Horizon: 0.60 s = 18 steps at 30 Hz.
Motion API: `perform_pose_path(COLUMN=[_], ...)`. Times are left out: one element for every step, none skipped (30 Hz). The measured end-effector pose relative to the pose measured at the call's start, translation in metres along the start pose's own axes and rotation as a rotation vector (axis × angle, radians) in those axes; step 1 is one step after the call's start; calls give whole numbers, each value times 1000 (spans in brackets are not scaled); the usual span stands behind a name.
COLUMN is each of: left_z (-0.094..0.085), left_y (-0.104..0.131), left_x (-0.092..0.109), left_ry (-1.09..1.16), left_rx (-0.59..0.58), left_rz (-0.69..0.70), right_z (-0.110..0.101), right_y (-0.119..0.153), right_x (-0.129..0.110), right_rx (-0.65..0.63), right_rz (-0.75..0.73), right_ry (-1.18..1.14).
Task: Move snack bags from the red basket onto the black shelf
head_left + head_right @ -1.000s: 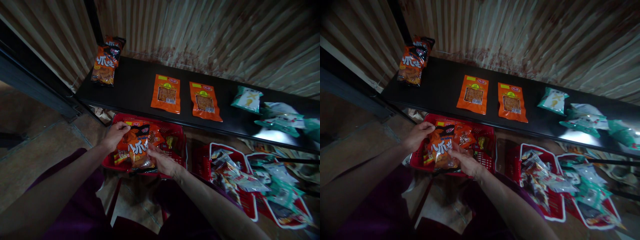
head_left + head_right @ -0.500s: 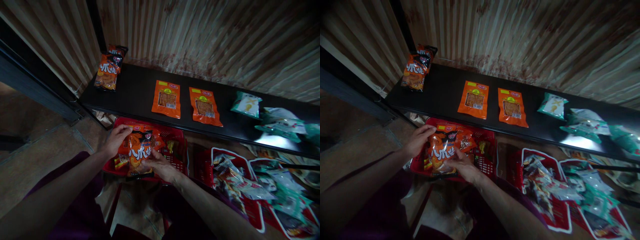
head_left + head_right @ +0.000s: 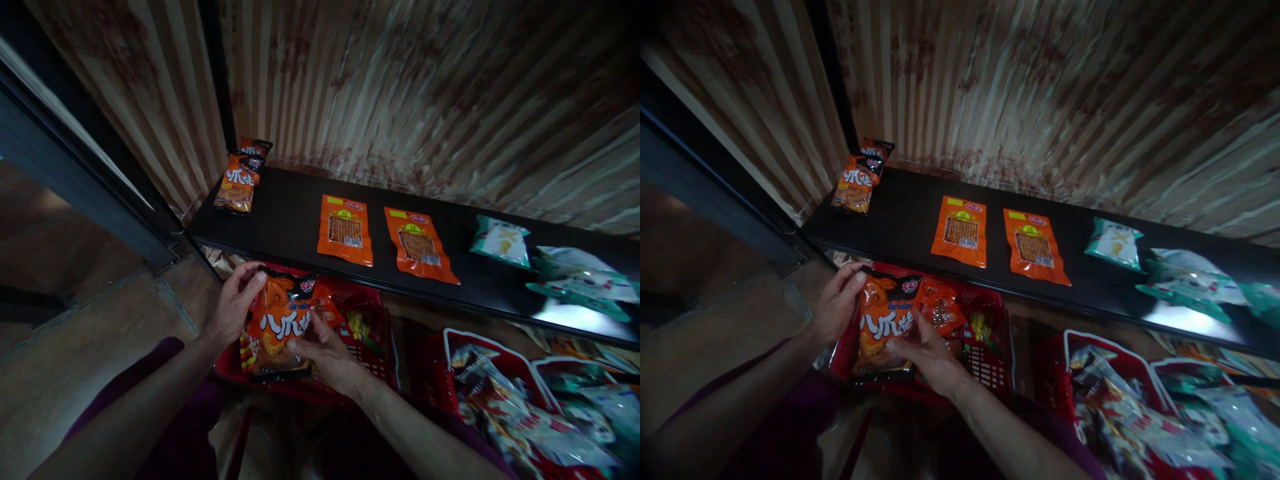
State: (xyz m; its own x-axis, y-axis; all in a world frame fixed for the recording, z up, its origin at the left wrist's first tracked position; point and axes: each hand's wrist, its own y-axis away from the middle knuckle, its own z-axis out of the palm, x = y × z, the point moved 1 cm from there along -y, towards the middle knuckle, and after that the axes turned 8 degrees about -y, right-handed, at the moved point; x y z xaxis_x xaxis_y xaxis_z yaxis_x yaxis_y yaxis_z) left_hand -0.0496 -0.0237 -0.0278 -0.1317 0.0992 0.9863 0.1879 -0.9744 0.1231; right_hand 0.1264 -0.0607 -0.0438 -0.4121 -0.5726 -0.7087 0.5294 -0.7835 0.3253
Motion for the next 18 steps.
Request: perform_pose_path(left_z=[-3,-5,-7,-8,-9,-9,-9,-8,-8,-9,-11,-14,-18,-22,-28,-33,-39,-44], left_y=[-1,-3,-5,-7,-10,-14,-18,-24,-30,-38,-46,-55,-64,-74,-84,-93,-102,-110], left_x=[2,4,8,13,18,25,32,38,45,50,54,57,59,61,61,62,61,61], left_ry=[19,30,36,37,37,26,4,-17,-30,-47,-83,-128,-173,-221,-270,-323,-375,-421], left_rx=[21,40,54,63,64,68,64,52,48,45,63,97,140,179,216,255,290,318], left_rz=[15,25,31,37,42,49,67,80,93,114,147,187,232,268,299,333,366,404], right_z=[6,13,20,27,34,41,47,52,57,61,64,68,72,76,81,86,92,97], right_y=[-3,-5,-9,-13,-18,-25,-34,-44,-56,-69,-83,-98,-114,-129,-144,-159,-172,-185], right_x=[-3,-7,-13,-19,-26,-34,-42,-49,-57,-63,-68,-73,-77,-81,-84,-87,-89,-91], right_rx=[11,26,44,65,78,85,89,97,113,120,122,123,126,133,135,140,143,139], right_rz=[-17,-32,-47,-61,-75,-99,-132,-155,-184,-211,-231,-248,-261,-268,-269,-271,-288,-307], right_ry=[0,7,21,43,71,93,104,119,132,147,159,169,178,178,177,181,193,218])
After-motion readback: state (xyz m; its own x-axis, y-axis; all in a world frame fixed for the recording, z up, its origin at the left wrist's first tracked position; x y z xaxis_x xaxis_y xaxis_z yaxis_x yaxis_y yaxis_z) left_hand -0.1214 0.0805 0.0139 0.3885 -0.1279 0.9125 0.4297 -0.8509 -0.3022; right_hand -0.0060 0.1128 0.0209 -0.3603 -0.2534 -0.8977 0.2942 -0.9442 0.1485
